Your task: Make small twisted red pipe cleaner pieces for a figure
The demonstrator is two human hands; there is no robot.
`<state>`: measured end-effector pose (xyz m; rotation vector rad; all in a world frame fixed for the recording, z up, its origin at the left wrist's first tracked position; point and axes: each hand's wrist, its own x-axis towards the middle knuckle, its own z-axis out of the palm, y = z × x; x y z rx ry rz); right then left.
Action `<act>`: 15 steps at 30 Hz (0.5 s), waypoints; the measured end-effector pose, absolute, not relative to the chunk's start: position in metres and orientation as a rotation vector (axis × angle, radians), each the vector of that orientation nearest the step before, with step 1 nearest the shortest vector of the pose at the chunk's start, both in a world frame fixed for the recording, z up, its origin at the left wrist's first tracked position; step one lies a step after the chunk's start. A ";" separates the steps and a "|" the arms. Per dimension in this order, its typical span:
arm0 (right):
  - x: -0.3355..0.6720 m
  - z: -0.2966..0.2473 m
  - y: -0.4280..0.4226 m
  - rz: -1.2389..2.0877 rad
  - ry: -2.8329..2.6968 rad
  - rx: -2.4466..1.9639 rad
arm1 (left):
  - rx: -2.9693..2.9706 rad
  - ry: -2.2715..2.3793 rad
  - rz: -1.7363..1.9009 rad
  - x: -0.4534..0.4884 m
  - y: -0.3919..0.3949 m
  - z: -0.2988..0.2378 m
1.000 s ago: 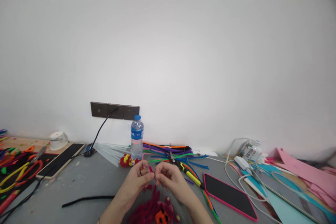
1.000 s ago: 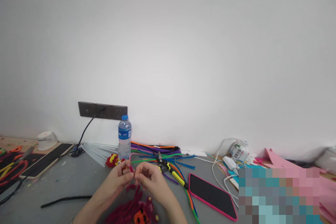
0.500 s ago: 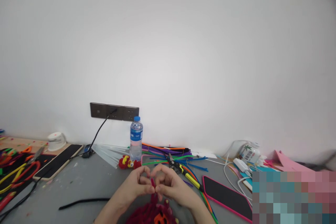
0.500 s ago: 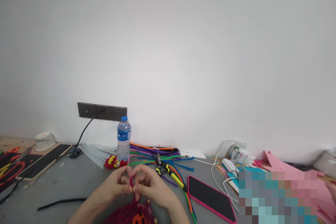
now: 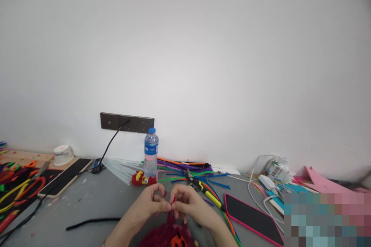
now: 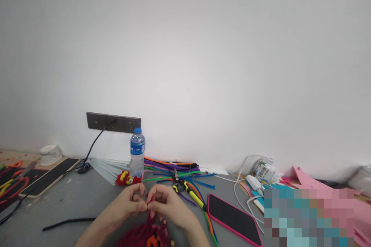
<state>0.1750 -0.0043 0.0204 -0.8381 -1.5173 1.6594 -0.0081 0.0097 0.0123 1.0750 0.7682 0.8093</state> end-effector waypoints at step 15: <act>0.154 0.022 -0.003 1.201 -1.527 -0.895 | 1.455 0.829 1.019 -0.015 0.023 0.011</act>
